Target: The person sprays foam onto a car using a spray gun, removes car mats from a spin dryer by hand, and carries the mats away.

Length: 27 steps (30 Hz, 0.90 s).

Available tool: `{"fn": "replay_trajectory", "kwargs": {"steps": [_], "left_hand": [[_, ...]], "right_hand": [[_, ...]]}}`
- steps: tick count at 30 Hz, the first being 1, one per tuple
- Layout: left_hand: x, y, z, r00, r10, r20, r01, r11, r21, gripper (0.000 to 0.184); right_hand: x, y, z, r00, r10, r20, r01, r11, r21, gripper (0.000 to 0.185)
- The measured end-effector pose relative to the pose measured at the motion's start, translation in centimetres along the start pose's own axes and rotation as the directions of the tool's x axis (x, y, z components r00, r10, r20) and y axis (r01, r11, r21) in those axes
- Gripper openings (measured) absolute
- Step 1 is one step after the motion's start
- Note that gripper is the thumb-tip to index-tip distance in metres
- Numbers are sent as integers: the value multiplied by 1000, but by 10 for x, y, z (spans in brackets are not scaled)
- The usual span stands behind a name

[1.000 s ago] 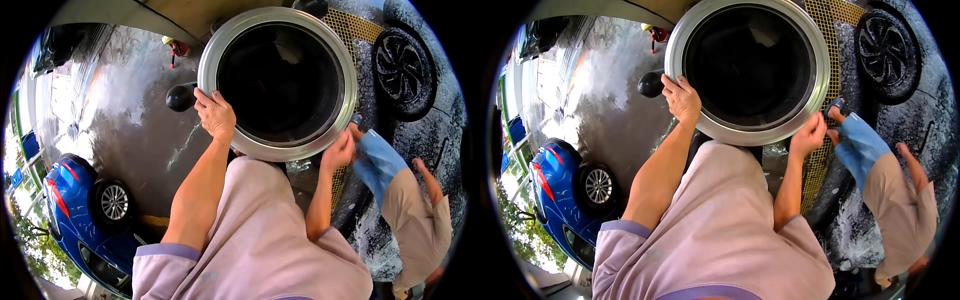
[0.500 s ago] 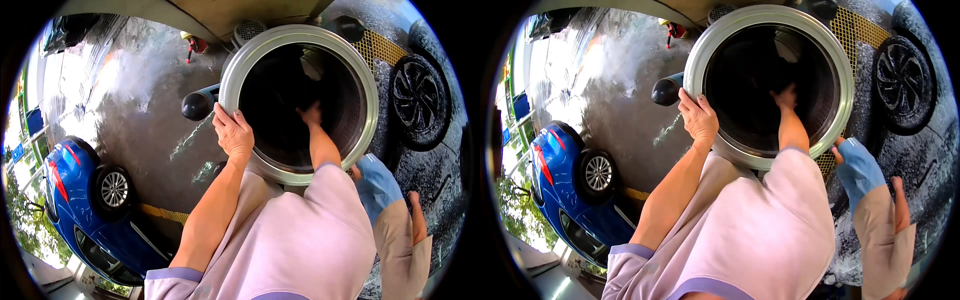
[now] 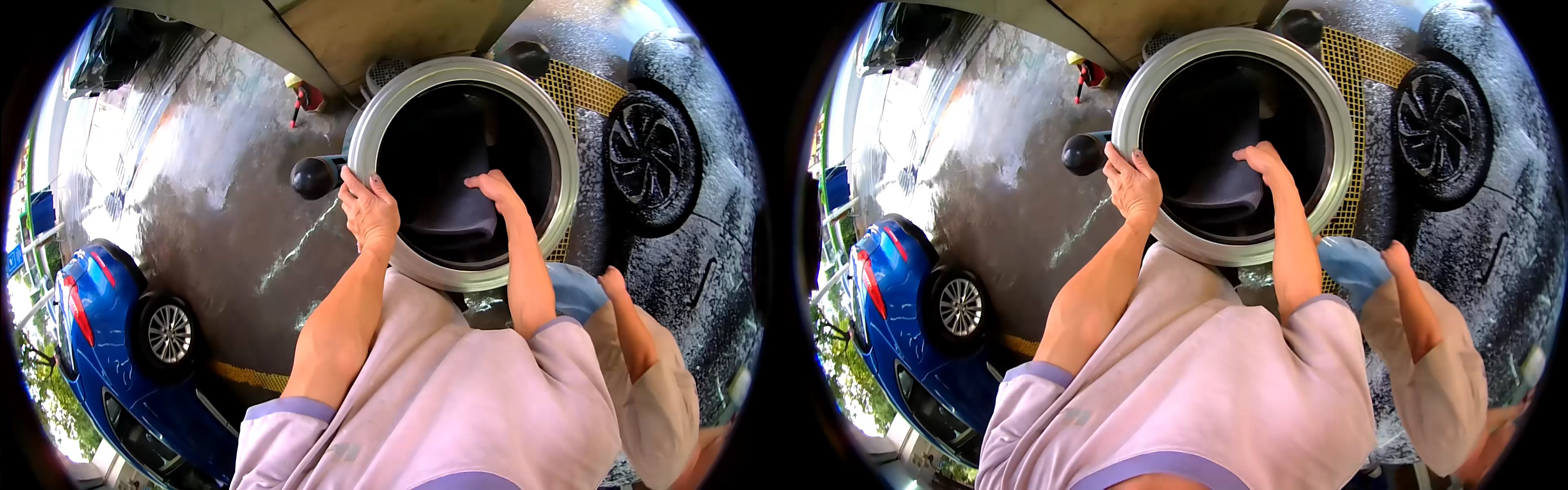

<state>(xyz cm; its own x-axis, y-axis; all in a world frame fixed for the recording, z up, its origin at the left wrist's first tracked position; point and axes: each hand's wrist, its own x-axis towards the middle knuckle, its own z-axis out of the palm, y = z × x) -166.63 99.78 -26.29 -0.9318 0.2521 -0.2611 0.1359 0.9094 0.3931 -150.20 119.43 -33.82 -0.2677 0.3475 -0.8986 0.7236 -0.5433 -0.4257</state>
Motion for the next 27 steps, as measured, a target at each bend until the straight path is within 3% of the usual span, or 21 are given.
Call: {"fn": "replay_trajectory", "kwargs": {"steps": [7, 9, 11, 13, 14, 15, 17, 18, 19, 21, 22, 23, 25, 26, 27], "left_hand": [[2, 1, -5, 1000, 13, 9, -12, 996, -87, 65], [-2, 1, -12, 1000, 2, 27, 1, 994, -107, 67], [-3, -5, -12, 998, 35, 45, -26, 984, -179, 69], [-3, -14, -2, 985, 155, -73, -167, 963, -209, 73], [-2, -30, 8, 935, 335, -116, -350, 924, -152, 74], [-3, -40, 6, 844, 516, -149, -515, 856, 46, 64], [8, -54, -7, 825, 564, -35, -565, 820, -93, 57], [29, -53, -43, 677, 689, 257, -579, 715, -392, 68], [16, -47, -75, 649, 712, 268, -306, 567, -765, 81], [15, -39, -123, 388, 778, 493, 105, 494, -863, 91], [8, -35, -156, 261, 774, 577, 118, 568, -815, 92], [2, -29, -182, 328, 729, 600, -88, 656, -749, 78], [-10, -29, -198, 424, 687, 590, 52, 632, -773, 67], [-6, -29, -199, 495, 566, 659, 330, 580, -745, 69], [21, -43, -171, 227, 577, 784, 716, 447, -536, 65]], "right_hand": [[-176, 20, -28, 958, -277, -75, 287, 929, 232, 32], [-262, 12, -11, 944, -314, -104, 326, 825, 463, 37], [-296, 44, -2, 923, -344, -175, 383, 760, 526, 40], [-319, 80, 13, 890, -382, -250, 454, 685, 569, 43], [-319, 99, 26, 833, -432, -345, 552, 625, 552, 45], [-322, 109, 38, 764, -475, -437, 646, 555, 525, 47], [-339, 111, 66, 717, -548, -431, 688, 454, 566, 50], [-345, 110, 80, 671, -584, -456, 735, 446, 511, 50], [-347, 108, 93, 618, -626, -476, 783, 429, 451, 51], [-343, 104, 110, 575, -646, -501, 817, 425, 390, 49], [-340, 101, 118, 550, -673, -494, 835, 441, 329, 49], [-337, 97, 124, 528, -699, -482, 849, 456, 267, 49], [-346, 72, 147, 474, -746, -468, 881, 397, 258, 47], [-350, 60, 160, 429, -759, -490, 900, 314, 302, 45], [-353, 51, 172, 388, -765, -514, 911, 231, 343, 43]]}}
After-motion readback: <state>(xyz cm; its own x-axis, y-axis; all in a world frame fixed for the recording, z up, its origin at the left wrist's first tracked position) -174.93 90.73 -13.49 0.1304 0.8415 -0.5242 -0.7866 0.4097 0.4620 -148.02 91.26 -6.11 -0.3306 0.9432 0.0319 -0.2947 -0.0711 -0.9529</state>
